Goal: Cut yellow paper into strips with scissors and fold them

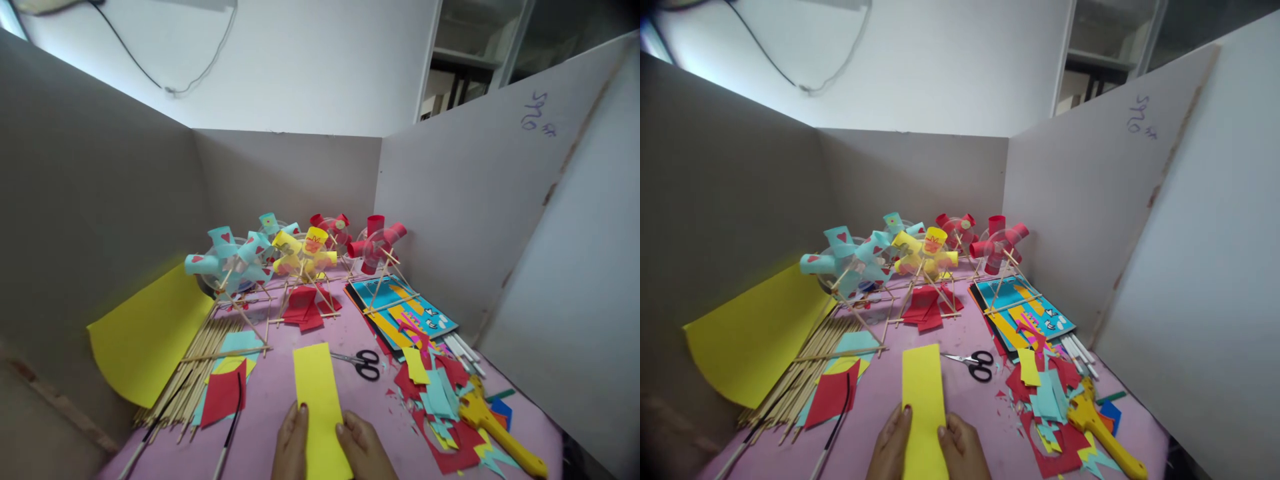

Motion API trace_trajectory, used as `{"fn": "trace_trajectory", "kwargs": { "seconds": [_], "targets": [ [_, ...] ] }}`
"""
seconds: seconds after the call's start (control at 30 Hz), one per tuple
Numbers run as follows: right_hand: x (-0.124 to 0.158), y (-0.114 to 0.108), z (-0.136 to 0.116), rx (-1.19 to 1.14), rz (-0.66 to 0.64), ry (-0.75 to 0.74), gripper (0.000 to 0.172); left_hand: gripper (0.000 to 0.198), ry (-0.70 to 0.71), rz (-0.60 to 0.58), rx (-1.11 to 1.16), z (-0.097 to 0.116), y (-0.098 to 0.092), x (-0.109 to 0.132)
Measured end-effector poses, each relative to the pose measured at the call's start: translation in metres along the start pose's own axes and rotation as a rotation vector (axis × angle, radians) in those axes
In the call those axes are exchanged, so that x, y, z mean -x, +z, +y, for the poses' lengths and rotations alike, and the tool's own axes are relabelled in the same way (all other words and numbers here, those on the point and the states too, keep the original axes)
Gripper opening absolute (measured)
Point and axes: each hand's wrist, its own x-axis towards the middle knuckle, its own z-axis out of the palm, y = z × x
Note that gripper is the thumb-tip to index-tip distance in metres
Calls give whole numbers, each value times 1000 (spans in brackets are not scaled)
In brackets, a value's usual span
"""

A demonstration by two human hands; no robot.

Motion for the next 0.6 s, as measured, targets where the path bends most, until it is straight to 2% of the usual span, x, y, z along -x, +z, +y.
{"fn": "trace_trajectory", "kwargs": {
  "seconds": [0.1,0.2,0.3,0.6],
  "targets": [
    [-1,1,3,59,0,-34,49,45,96,20,-124,2,-5,-3],
    [-2,0,8,110,13,-57,48,36,196,95,-240,0,-7,-4],
    [-3,-2,12,104,12,-55,50,34,245,124,-265,-2,-5,-1],
    [-6,-4,7,-64,-35,-21,45,38,148,-91,-106,7,-6,3]
  ]
}}
